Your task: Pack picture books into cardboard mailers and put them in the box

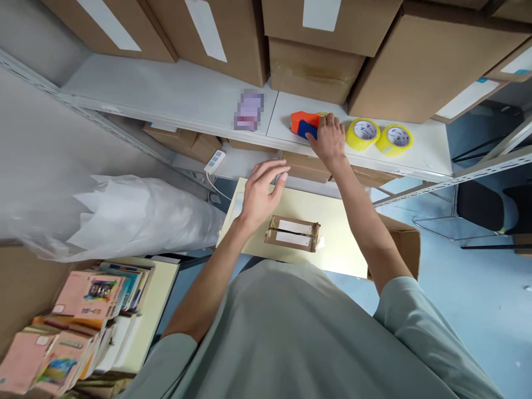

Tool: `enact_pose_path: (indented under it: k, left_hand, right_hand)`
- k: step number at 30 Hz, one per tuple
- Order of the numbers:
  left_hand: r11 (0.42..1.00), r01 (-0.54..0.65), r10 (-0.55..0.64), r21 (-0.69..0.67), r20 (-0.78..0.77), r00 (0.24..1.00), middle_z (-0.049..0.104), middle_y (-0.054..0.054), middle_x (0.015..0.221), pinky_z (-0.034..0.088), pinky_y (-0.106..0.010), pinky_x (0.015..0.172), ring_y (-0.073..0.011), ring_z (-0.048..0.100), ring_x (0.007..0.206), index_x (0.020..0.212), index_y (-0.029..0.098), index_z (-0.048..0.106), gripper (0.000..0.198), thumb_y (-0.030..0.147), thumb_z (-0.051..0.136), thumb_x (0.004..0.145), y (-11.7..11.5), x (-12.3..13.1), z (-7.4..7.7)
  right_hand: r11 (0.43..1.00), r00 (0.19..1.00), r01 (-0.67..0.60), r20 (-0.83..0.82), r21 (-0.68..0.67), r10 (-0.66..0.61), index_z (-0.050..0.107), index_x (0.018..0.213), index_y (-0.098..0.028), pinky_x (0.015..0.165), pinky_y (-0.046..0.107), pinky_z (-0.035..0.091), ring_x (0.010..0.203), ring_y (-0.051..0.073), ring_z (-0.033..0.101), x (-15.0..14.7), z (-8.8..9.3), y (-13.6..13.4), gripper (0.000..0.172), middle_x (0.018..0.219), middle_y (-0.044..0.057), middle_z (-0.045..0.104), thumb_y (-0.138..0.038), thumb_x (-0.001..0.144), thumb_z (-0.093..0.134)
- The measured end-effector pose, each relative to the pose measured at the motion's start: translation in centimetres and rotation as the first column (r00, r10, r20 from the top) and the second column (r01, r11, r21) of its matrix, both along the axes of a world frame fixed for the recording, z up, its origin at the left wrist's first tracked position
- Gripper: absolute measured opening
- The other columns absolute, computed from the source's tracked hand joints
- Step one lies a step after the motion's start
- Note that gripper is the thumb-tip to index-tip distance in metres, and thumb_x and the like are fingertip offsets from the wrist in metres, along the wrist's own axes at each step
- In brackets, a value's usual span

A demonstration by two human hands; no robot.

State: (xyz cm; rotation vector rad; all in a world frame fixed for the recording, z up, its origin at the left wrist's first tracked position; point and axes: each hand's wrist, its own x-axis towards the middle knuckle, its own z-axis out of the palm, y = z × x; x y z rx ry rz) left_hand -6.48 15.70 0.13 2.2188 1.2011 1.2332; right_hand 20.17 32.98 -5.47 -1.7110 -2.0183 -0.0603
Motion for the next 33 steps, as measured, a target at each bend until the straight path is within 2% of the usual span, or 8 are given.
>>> enact_pose_path:
  k: [5,8,11,14,17,20,26,33]
  left_hand:
    - [0.998,0.037,-0.036,-0.048,0.039,0.999,0.081,-0.008,0.135,0.061,-0.047,0.122,-0.0256,0.074,0.138,0.133,0.029,0.081,0.035,0.047,0.054,0.12,-0.6,-1.2,-1.2]
    - [0.996,0.044,-0.037,-0.078,0.094,0.995,0.082,-0.008,0.134,0.063,-0.046,0.12,-0.0252,0.076,0.135,0.134,0.029,0.08,0.035,0.046,0.054,0.12,-0.9,-2.1,-2.1]
    - [0.995,0.009,0.008,-0.104,0.158,0.987,0.082,-0.008,0.133,0.063,-0.044,0.119,-0.0243,0.077,0.132,0.136,0.027,0.079,0.035,0.046,0.054,0.12,-1.5,-3.4,-3.3]
    - [0.988,-0.054,0.088,-0.143,0.243,0.966,0.079,-0.01,0.139,0.066,-0.041,0.113,-0.0235,0.076,0.131,0.143,0.026,0.074,0.037,0.047,0.053,0.12,-2.5,-5.0,-4.2]
    - [0.972,-0.099,0.163,-0.215,0.305,0.938,0.075,-0.012,0.145,0.068,-0.04,0.11,-0.0233,0.076,0.131,0.151,0.028,0.068,0.042,0.05,0.052,0.12,-4.0,-6.7,-4.5]
    - [0.963,-0.091,0.178,-0.254,0.348,0.921,0.074,-0.012,0.145,0.069,-0.04,0.109,-0.0231,0.076,0.13,0.152,0.029,0.066,0.043,0.054,0.053,0.119,-5.5,-8.3,-4.4]
    - [0.985,-0.025,0.084,-0.173,0.346,0.934,0.08,-0.008,0.133,0.068,-0.046,0.111,-0.0254,0.078,0.126,0.14,0.03,0.073,0.029,0.043,0.061,0.116,-8.3,-10.7,-3.8]
    - [0.998,0.069,-0.067,0.004,0.338,0.939,0.084,-0.006,0.124,0.066,-0.047,0.103,-0.0265,0.08,0.114,0.133,0.032,0.075,0.029,0.035,0.082,0.105,-8.7,-11.5,-4.0]
  right_hand:
    - [0.99,0.992,0.122,0.04,-0.078,-0.119,0.063,0.132,0.008,0.126,0.061,0.047,0.144,0.037,0.072,-1.5,0.7,0.3,0.081,0.145,0.035,0.07,-0.051,0.124,0.008]
    - [0.965,0.979,0.183,0.128,-0.189,-0.161,0.056,0.139,0.01,0.125,0.057,0.049,0.135,0.037,0.078,-2.6,1.6,-1.7,0.077,0.135,0.037,0.075,-0.056,0.125,0.02]
    - [0.955,0.984,0.152,0.128,-0.255,-0.122,0.049,0.148,0.006,0.117,0.055,0.056,0.129,0.04,0.079,-4.0,2.1,-6.3,0.073,0.129,0.034,0.077,-0.061,0.124,0.033]
    - [0.96,0.995,0.083,0.072,-0.267,-0.066,0.052,0.147,-0.012,0.102,0.059,0.067,0.115,0.044,0.081,-5.6,2.0,-12.7,0.074,0.122,0.026,0.081,-0.078,0.112,0.054]
    - [0.963,0.998,-0.058,-0.019,-0.263,0.055,0.055,0.146,-0.025,0.095,0.061,0.071,0.115,0.044,0.08,-7.4,2.2,-19.3,0.075,0.123,0.02,0.078,-0.089,0.106,0.051]
    - [0.951,0.997,-0.078,-0.038,-0.301,0.069,0.055,0.147,-0.028,0.095,0.063,0.071,0.114,0.043,0.079,-9.3,3.1,-24.3,0.073,0.122,0.02,0.077,-0.089,0.106,0.05]
    - [0.939,0.999,-0.026,0.03,-0.342,0.038,0.056,0.146,-0.028,0.095,0.06,0.072,0.11,0.04,0.08,-11.9,5.3,-28.8,0.063,0.116,0.017,0.079,-0.08,0.109,0.057]
    - [0.976,0.991,-0.025,0.125,-0.216,0.053,0.053,0.14,-0.023,0.079,0.051,0.071,0.091,0.033,0.079,-13.0,6.2,-32.1,0.052,0.1,0.011,0.079,-0.064,0.112,0.066]
